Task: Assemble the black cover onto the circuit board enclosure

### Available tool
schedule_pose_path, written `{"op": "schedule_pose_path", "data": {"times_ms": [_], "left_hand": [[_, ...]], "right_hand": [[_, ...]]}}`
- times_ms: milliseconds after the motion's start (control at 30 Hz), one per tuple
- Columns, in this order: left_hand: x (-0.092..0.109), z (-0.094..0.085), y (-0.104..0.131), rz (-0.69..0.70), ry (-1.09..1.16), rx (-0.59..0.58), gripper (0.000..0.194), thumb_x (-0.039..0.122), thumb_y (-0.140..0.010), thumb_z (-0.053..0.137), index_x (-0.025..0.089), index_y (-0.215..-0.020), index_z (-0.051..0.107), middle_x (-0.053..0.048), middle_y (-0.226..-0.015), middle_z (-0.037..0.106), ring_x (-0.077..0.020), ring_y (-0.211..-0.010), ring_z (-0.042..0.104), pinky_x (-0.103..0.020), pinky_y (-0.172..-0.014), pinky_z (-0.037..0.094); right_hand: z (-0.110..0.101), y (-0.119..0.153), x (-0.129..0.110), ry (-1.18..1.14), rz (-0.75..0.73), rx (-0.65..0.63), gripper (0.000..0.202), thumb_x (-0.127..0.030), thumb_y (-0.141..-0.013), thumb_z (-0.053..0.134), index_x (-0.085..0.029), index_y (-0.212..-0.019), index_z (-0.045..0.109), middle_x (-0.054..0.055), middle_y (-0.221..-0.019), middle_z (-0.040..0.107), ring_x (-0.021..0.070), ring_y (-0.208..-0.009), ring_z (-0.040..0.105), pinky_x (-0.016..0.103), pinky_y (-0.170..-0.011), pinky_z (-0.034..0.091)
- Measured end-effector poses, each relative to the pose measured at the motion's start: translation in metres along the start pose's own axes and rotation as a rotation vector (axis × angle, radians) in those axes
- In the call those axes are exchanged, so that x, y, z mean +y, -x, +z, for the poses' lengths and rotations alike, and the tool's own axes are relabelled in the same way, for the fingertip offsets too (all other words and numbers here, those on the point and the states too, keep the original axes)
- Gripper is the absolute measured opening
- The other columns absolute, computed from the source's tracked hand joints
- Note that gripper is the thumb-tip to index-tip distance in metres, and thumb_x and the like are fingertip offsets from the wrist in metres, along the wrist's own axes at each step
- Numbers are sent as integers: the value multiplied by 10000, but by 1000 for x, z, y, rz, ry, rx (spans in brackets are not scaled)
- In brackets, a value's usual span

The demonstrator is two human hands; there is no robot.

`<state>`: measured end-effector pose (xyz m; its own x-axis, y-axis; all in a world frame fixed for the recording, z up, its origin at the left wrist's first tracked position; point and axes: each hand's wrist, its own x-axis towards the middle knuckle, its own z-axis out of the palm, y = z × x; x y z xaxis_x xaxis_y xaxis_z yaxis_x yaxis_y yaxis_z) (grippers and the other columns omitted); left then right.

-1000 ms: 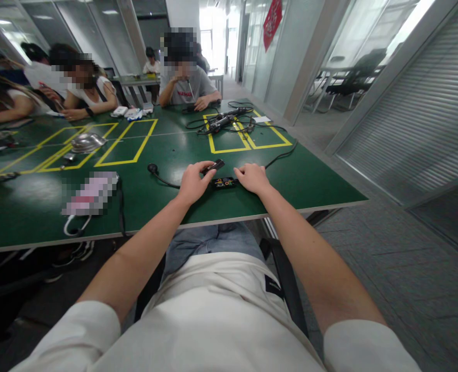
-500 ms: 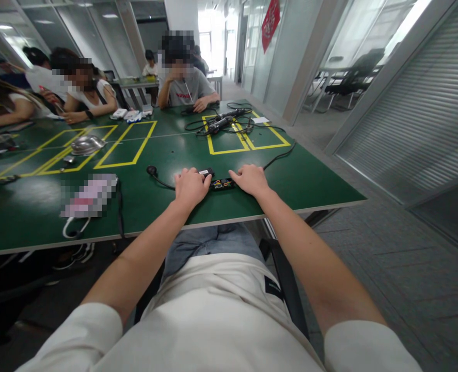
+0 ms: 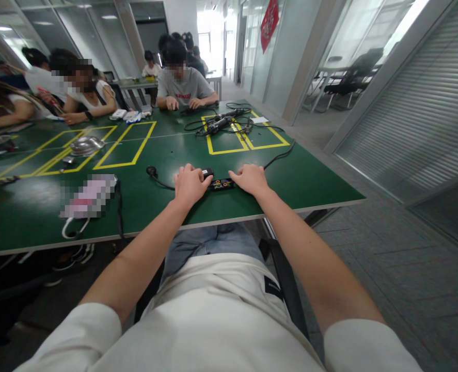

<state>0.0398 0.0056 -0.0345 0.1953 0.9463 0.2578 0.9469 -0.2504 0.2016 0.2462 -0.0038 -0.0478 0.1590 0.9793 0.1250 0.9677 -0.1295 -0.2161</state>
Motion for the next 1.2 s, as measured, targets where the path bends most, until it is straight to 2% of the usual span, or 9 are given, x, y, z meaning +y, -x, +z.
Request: {"op": "schedule_pose_path", "data": {"times_ms": [67,133,233,300,433,567,633,833,1200], "left_hand": [[-5,3,-3,0,86,62,221,431,-1043,747,242,-1121,833,-143,-1454,715,-370,-1364,632,-500,-1097,557],[-12,8,-8,-8,164,54,251,363,-1040,745,274,-1262,820,-118,-1512,722,-359,-1392,643,-501,-1130,555],[-20,15,-15,-28,220,-5,312,303,-1037,724,297,-1333,821,-92,-1385,808,-355,-1317,706,-503,-1132,558],[-23,19,-17,12,253,29,313,291,-1031,728,276,-1325,834,-103,-1333,819,-351,-1258,724,-498,-1126,560],[-26,24,-14,266,380,179,365,302,-1076,671,233,-1410,801,-130,-1371,771,-319,-1261,691,-481,-1145,559],[-26,28,-11,552,410,24,409,349,-1107,629,243,-1469,787,-129,-1355,756,-298,-1238,692,-480,-1147,567],[-25,30,-11,618,380,-45,389,365,-1105,637,246,-1428,818,-129,-1318,768,-300,-1212,702,-499,-1159,559],[-27,31,-13,646,346,-33,388,371,-1072,682,282,-1420,829,-128,-1321,772,-321,-1214,698,-555,-1152,565],[-25,31,-10,605,345,-44,377,366,-1063,679,262,-1388,838,-121,-1285,792,-314,-1185,710,-524,-1131,573]], "right_hand": [[0,0,0,-2,3,-9,539,-543,-1131,516,-203,-1046,925,193,-1187,874,348,-1211,758,432,-1058,488],[0,0,0,-1,0,-11,548,-535,-1143,495,-206,-1044,922,190,-1192,875,347,-1224,754,430,-1067,484],[0,1,1,-1,-13,-9,583,-505,-1173,432,-199,-1078,919,196,-1215,871,347,-1244,748,435,-1087,475],[0,1,2,-4,-17,-13,598,-472,-1192,390,-194,-1132,916,201,-1249,864,346,-1263,746,437,-1102,470],[2,-1,2,-13,-12,-13,607,-436,-1206,349,-202,-1220,909,206,-1293,854,347,-1283,747,440,-1116,464],[3,-2,2,-13,-20,-5,619,-440,-1202,338,-198,-1241,906,208,-1300,854,346,-1274,752,437,-1101,468],[3,-2,2,-9,-25,-5,619,-433,-1199,338,-195,-1234,908,208,-1294,856,347,-1271,755,437,-1091,473],[2,-1,2,6,-29,-10,603,-426,-1190,355,-196,-1230,911,213,-1282,857,355,-1258,760,449,-1074,482],[1,0,2,11,-23,-14,608,-443,-1188,359,-210,-1210,921,213,-1278,856,364,-1267,753,454,-1082,473]]}}
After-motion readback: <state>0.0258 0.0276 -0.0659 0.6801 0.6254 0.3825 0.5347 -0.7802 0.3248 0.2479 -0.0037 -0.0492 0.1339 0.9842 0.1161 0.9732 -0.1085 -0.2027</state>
